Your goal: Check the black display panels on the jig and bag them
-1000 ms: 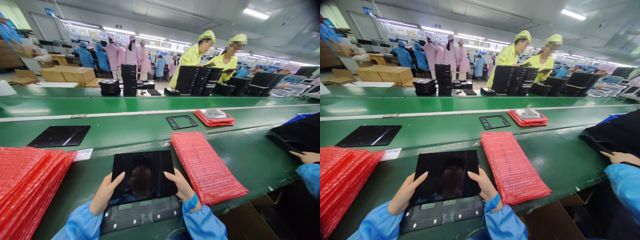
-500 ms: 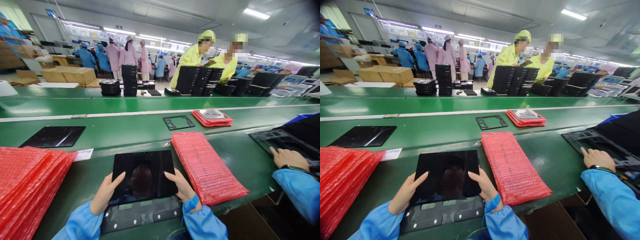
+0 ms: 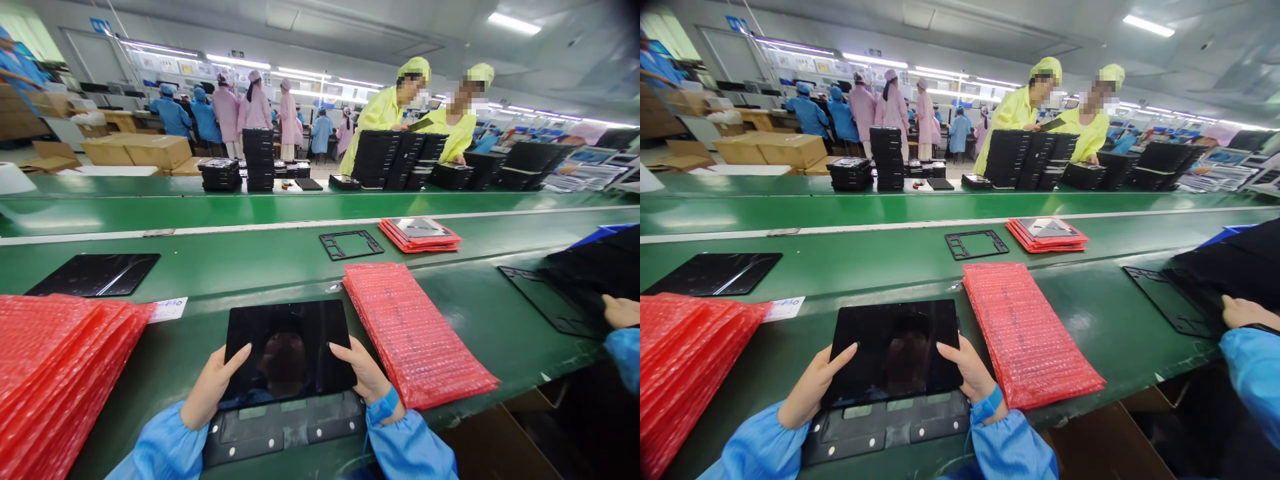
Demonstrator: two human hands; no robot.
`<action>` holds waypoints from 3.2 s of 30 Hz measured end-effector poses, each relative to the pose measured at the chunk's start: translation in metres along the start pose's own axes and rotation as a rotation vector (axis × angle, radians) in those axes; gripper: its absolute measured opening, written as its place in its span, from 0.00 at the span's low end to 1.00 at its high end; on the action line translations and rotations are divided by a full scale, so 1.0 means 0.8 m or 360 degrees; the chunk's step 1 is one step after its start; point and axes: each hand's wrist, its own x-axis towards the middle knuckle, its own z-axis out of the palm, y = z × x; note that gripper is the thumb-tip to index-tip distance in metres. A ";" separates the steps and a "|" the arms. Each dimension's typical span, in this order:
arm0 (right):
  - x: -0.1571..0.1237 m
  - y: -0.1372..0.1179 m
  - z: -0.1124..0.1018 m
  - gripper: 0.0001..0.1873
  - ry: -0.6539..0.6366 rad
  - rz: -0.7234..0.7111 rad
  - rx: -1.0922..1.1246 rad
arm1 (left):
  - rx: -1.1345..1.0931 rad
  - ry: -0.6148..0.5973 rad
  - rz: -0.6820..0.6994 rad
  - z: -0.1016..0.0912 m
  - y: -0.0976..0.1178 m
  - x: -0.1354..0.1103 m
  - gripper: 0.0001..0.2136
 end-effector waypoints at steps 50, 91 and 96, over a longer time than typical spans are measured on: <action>-0.001 -0.001 0.001 0.22 -0.0016 -0.0003 0.0021 | 0.0051 0.0005 0.0024 -0.001 -0.001 0.003 0.25; -0.001 -0.002 0.001 0.24 0.0017 0.0012 -0.0019 | 0.0004 0.0005 0.0005 0.001 0.001 0.002 0.25; -0.002 -0.004 0.003 0.27 0.0022 0.0026 -0.0016 | 0.0006 0.0009 -0.0001 0.001 0.001 0.001 0.26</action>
